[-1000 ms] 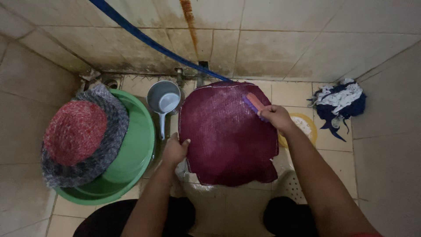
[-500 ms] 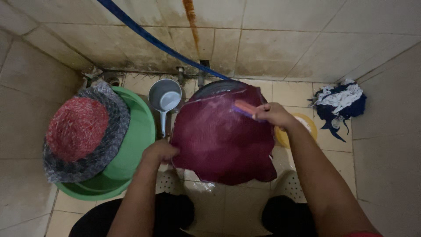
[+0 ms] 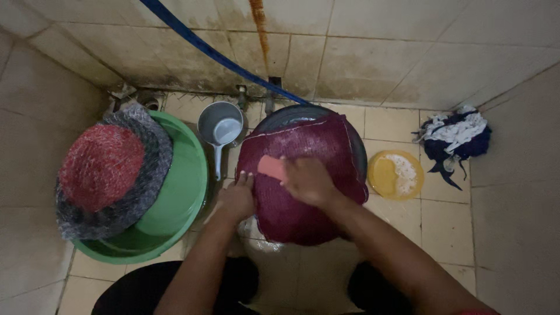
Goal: The person scrubs a maroon textured cloth with a pink brush while sitting on the floor. They repeatedly dip the brush into a yellow bowl containing a white substance and scrub the cloth laid over a blue bucket.
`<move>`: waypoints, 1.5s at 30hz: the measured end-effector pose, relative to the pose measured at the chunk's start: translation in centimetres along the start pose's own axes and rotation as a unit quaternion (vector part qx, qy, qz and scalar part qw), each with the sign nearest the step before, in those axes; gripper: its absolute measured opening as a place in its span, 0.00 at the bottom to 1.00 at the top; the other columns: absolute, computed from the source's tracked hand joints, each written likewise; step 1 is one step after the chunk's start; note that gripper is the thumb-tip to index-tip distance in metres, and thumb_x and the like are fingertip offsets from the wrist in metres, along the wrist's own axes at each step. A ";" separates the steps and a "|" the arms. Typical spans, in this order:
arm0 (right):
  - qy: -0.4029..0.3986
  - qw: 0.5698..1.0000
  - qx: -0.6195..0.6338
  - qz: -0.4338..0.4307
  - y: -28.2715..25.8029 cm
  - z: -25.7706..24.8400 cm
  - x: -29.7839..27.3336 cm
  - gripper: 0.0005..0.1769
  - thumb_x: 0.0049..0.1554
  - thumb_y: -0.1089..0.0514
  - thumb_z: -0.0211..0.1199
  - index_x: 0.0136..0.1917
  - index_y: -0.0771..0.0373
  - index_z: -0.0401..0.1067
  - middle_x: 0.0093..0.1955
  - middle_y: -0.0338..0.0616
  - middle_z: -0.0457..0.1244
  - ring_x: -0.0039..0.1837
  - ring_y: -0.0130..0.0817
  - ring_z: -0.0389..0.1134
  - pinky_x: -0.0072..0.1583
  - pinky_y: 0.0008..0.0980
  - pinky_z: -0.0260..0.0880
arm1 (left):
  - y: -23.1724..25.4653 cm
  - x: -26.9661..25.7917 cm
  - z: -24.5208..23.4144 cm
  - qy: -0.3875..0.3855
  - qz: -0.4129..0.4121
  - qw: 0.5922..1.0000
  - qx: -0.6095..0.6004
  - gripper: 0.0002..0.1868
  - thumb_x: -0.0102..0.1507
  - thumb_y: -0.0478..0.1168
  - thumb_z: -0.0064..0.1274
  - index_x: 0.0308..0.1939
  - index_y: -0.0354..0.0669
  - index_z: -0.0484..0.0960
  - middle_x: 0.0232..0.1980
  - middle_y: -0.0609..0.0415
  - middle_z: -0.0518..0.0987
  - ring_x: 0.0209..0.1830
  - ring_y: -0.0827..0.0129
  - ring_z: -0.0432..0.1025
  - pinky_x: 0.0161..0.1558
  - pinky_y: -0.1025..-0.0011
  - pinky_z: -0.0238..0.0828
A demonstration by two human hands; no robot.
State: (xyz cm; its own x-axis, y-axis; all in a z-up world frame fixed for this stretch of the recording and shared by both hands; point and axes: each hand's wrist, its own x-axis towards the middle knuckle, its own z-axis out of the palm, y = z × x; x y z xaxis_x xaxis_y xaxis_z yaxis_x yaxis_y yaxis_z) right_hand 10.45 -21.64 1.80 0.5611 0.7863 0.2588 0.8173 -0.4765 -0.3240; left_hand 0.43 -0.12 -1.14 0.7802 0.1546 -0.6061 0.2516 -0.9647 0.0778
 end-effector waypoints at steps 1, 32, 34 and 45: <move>0.021 0.999 -0.010 -0.043 -0.9 -0.3 0.0 0.30 0.50 0.44 0.63 0.59 0.67 0.75 0.35 0.55 0.68 0.37 0.53 0.71 0.40 0.56 0.69 | -0.1 0.1 0.0 -0.007 0.002 1.000 0.004 0.44 0.65 0.50 0.49 0.82 0.49 0.47 0.85 0.47 0.46 0.76 0.47 0.59 0.70 0.46 0.59; -0.009 0.951 -0.223 0.212 12.1 -2.9 -2.5 0.29 0.56 0.39 0.58 0.64 0.56 0.68 0.37 0.52 0.69 0.38 0.49 0.71 0.42 0.54 0.70 | -1.3 0.4 0.3 -0.037 0.018 0.999 -0.025 0.54 0.62 0.53 0.56 0.83 0.50 0.38 0.86 0.47 0.40 0.73 0.49 0.66 0.70 0.54 0.65; -0.040 0.965 -0.156 0.208 9.0 -1.8 -2.6 0.26 0.63 0.41 0.57 0.67 0.57 0.67 0.39 0.50 0.69 0.41 0.49 0.71 0.44 0.54 0.69 | -0.8 0.2 0.2 -0.046 0.008 0.999 -0.023 0.54 0.62 0.53 0.56 0.83 0.51 0.38 0.86 0.48 0.40 0.74 0.49 0.65 0.71 0.53 0.64; -0.204 0.946 -0.013 0.252 5.2 -2.2 -0.6 0.25 0.64 0.36 0.58 0.57 0.59 0.72 0.48 0.54 0.69 0.48 0.48 0.73 0.52 0.51 0.75 | -0.8 0.4 0.1 -0.062 -0.004 0.998 -0.005 0.54 0.63 0.53 0.55 0.83 0.52 0.35 0.86 0.51 0.37 0.75 0.52 0.63 0.71 0.53 0.62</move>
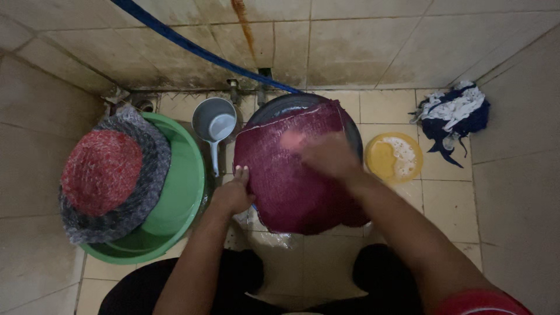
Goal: The person scrubs a maroon textured cloth with a pink brush while sitting on the floor. They repeatedly dip the brush into a yellow bowl containing a white substance and scrub the cloth laid over a blue bucket.
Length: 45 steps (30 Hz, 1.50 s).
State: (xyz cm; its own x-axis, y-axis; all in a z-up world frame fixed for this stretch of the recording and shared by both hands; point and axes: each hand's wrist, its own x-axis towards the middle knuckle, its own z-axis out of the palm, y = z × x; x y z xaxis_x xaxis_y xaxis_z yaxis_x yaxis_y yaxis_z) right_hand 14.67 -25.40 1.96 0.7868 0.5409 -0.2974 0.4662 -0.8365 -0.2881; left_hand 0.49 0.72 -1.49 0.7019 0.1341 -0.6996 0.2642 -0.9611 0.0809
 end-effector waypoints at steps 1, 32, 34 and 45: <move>0.098 0.980 0.116 0.128 2.2 -0.6 0.0 0.26 0.60 0.35 0.64 0.55 0.60 0.73 0.49 0.56 0.68 0.49 0.49 0.71 0.55 0.51 0.73 | 0.0 -0.1 -0.1 -0.006 -0.005 1.000 0.001 0.54 0.64 0.53 0.54 0.83 0.52 0.34 0.86 0.52 0.36 0.75 0.52 0.63 0.72 0.52 0.61; -0.023 0.940 -0.112 -0.321 2.0 2.5 -4.6 0.19 0.67 0.37 0.52 0.60 0.49 0.68 0.30 0.40 0.64 0.29 0.35 0.67 0.42 0.41 0.70 | 0.5 0.5 -0.2 -0.006 -0.017 1.000 0.023 0.54 0.64 0.55 0.54 0.83 0.50 0.35 0.87 0.50 0.37 0.76 0.50 0.63 0.72 0.52 0.62; 0.111 0.902 -0.062 -0.413 1.3 3.3 -5.2 0.18 0.62 0.38 0.53 0.59 0.46 0.67 0.28 0.36 0.61 0.29 0.32 0.65 0.41 0.43 0.71 | 0.3 0.6 -0.3 -0.004 -0.016 1.000 0.016 0.53 0.65 0.55 0.53 0.83 0.50 0.35 0.87 0.50 0.37 0.76 0.50 0.62 0.72 0.52 0.61; 0.115 0.964 -0.213 -0.113 9.1 -0.9 -5.5 0.22 0.60 0.37 0.57 0.60 0.51 0.68 0.29 0.39 0.64 0.30 0.35 0.66 0.42 0.44 0.67 | 0.9 0.7 -0.7 -0.038 -0.030 0.999 0.022 0.53 0.67 0.55 0.51 0.83 0.51 0.31 0.87 0.51 0.32 0.78 0.51 0.60 0.73 0.55 0.61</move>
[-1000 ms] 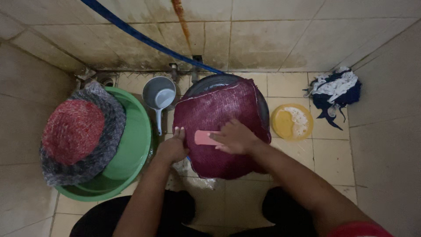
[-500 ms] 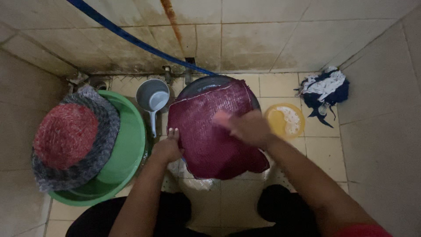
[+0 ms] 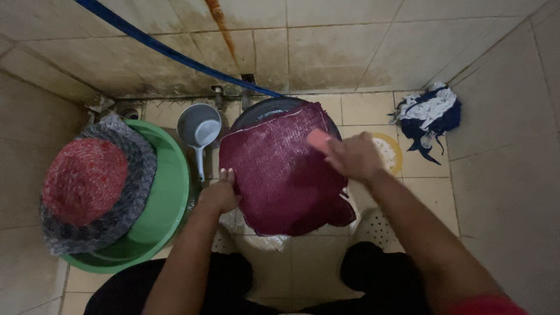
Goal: The person scrubs a maroon textured cloth with a pink brush while sitting on the floor. They repeatedly dip the brush into a yellow bowl containing a white substance and scrub the cloth laid over a blue bucket.
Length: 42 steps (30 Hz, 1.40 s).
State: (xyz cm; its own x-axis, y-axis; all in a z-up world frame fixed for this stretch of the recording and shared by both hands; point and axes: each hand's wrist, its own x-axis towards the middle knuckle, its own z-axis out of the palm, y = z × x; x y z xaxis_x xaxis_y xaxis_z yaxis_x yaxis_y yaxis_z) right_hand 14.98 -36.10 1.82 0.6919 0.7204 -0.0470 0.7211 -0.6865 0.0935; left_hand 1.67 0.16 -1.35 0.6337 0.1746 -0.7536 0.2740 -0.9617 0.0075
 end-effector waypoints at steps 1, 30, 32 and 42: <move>-0.094 0.995 0.015 0.009 -1.7 -0.1 0.8 0.22 0.64 0.35 0.56 0.60 0.52 0.68 0.31 0.39 0.65 0.30 0.35 0.66 0.43 0.41 0.65 | 0.1 0.0 0.0 0.002 0.000 1.000 0.006 0.53 0.67 0.55 0.51 0.83 0.50 0.31 0.87 0.51 0.33 0.78 0.51 0.60 0.73 0.55 0.61; 0.050 0.958 0.189 -0.211 -10.0 0.0 4.1 0.26 0.53 0.38 0.61 0.58 0.56 0.72 0.38 0.47 0.66 0.43 0.46 0.69 0.54 0.54 0.67 | 0.0 -0.4 0.2 0.027 0.003 1.000 -0.003 0.52 0.66 0.60 0.51 0.83 0.49 0.36 0.86 0.52 0.38 0.77 0.50 0.60 0.73 0.50 0.57; -0.172 0.974 0.114 -0.094 -6.6 1.1 5.6 0.23 0.63 0.35 0.59 0.57 0.54 0.73 0.45 0.49 0.66 0.51 0.51 0.69 0.57 0.54 0.67 | 0.0 -0.5 0.2 0.027 0.007 1.000 -0.004 0.52 0.66 0.60 0.50 0.83 0.49 0.35 0.86 0.50 0.37 0.76 0.50 0.61 0.72 0.52 0.60; -0.022 0.994 0.087 0.054 -3.6 -0.6 5.6 0.27 0.65 0.37 0.55 0.66 0.59 0.69 0.43 0.47 0.68 0.47 0.46 0.69 0.52 0.56 0.63 | 0.1 -1.2 -0.1 0.025 0.013 0.999 -0.024 0.53 0.66 0.59 0.52 0.83 0.50 0.35 0.86 0.48 0.38 0.75 0.49 0.63 0.72 0.55 0.63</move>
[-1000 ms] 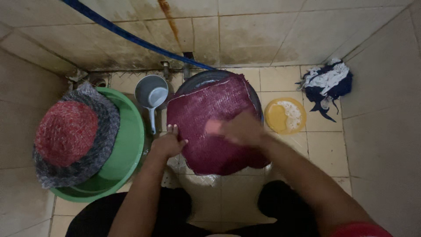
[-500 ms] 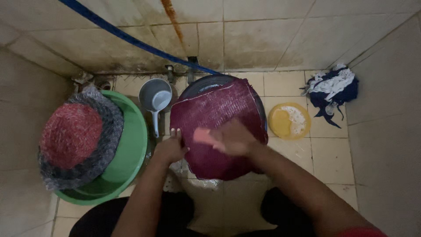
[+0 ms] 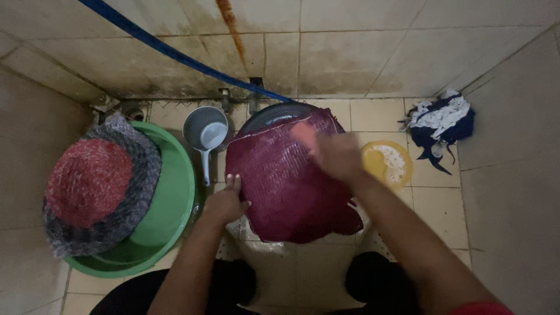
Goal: The person scrubs a maroon textured cloth with a pink brush while sitting on the floor. They repeatedly dip the brush into a yellow bowl containing a white substance and scrub the cloth laid over a blue bucket.
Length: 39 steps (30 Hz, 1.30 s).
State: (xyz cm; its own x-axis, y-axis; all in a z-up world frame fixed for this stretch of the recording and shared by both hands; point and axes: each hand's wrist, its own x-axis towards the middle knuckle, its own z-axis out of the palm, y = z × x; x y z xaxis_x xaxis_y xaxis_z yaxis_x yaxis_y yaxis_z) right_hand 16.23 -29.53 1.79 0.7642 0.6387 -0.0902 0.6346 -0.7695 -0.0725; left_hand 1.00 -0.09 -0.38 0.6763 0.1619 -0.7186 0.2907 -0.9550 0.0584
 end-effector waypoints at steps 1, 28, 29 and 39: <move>-0.047 0.997 0.060 -0.008 -2.3 -0.1 0.2 0.23 0.63 0.36 0.57 0.59 0.55 0.73 0.44 0.48 0.68 0.50 0.46 0.70 0.57 0.56 0.64 | 0.2 0.0 0.0 -0.004 -0.005 1.000 0.006 0.52 0.66 0.59 0.51 0.83 0.50 0.35 0.86 0.49 0.37 0.75 0.50 0.63 0.71 0.54 0.62; 0.177 0.958 0.052 -0.219 -3.8 1.4 2.2 0.18 0.56 0.43 0.60 0.55 0.53 0.72 0.37 0.43 0.69 0.41 0.43 0.70 0.51 0.52 0.69 | 0.5 -0.7 -0.5 -0.005 -0.003 1.000 0.007 0.53 0.66 0.58 0.52 0.83 0.50 0.35 0.86 0.51 0.37 0.76 0.54 0.61 0.72 0.53 0.62; 0.083 0.989 0.060 -0.106 -3.4 1.0 2.6 0.17 0.62 0.44 0.57 0.58 0.54 0.73 0.41 0.45 0.69 0.44 0.43 0.71 0.53 0.50 0.71 | 0.5 -0.7 -0.6 -0.010 -0.004 1.000 0.005 0.53 0.66 0.58 0.51 0.83 0.50 0.34 0.86 0.52 0.36 0.76 0.53 0.61 0.72 0.53 0.61; 0.101 0.993 0.023 0.059 -2.9 0.0 2.0 0.17 0.61 0.45 0.58 0.55 0.58 0.74 0.40 0.48 0.70 0.41 0.48 0.70 0.52 0.56 0.69 | 0.3 -0.2 0.0 0.018 0.008 1.000 0.002 0.53 0.65 0.59 0.53 0.82 0.51 0.35 0.86 0.48 0.37 0.75 0.52 0.63 0.70 0.53 0.63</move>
State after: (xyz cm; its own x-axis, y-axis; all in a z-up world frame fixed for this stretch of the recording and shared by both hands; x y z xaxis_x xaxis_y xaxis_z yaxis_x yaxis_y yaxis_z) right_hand 15.93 -26.02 1.85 0.8432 0.5283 0.0991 0.5372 -0.8351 -0.1188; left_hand 0.91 -0.41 -0.20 0.7052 0.1565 -0.6915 0.2771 -0.9586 0.0656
